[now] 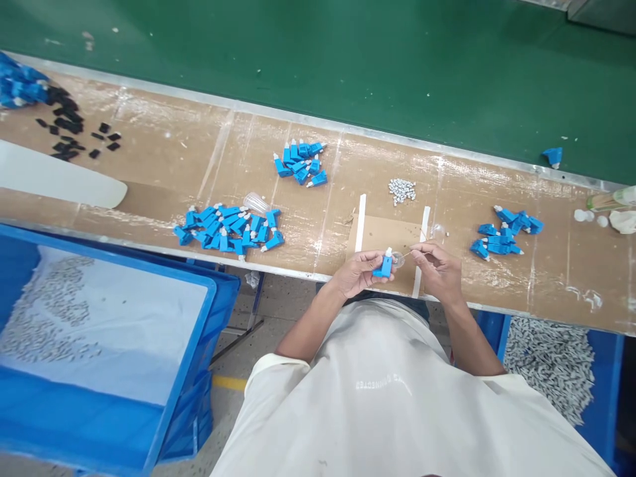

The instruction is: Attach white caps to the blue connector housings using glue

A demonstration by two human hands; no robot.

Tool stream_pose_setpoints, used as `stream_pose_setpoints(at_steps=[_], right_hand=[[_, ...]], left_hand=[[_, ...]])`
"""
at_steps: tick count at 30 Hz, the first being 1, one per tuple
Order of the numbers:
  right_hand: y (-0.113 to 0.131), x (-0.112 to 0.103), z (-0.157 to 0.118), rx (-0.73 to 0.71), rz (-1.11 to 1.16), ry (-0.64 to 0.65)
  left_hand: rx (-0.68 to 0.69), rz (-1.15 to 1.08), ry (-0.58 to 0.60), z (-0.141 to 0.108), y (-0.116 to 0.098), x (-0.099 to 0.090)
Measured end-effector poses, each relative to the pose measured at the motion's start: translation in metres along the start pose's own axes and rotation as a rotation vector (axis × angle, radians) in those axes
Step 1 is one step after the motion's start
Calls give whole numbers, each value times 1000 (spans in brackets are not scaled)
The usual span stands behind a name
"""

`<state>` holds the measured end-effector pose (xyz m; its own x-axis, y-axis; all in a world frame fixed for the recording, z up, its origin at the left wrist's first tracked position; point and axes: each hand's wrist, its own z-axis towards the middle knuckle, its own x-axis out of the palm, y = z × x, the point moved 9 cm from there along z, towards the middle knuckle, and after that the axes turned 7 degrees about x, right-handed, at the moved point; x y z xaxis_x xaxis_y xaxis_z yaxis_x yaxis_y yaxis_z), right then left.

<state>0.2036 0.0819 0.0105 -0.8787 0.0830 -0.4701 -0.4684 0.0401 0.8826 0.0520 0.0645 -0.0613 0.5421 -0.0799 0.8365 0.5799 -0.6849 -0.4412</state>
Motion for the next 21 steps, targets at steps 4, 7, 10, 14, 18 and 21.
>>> stream_pose_setpoints(at_steps=[4,7,10,14,18,21], right_hand=[[1,15,1,-108,-148,79],[-2,11,5,-127,-209,70],[-12,-4,19,-73,-218,6],[-27,-22,60,-17,-263,-82],[-33,-22,106,-47,-400,-94],[-28,-12,123,-174,-448,-32]], left_hand=[[-3,-21,-23,1,-1,-3],[-8,-44,-66,1,-1,-9],[-11,-98,-89,1,-1,-17],[16,-151,-68,2,-1,-24],[49,-135,-72,4,0,-28],[71,-137,-64,6,0,-26]])
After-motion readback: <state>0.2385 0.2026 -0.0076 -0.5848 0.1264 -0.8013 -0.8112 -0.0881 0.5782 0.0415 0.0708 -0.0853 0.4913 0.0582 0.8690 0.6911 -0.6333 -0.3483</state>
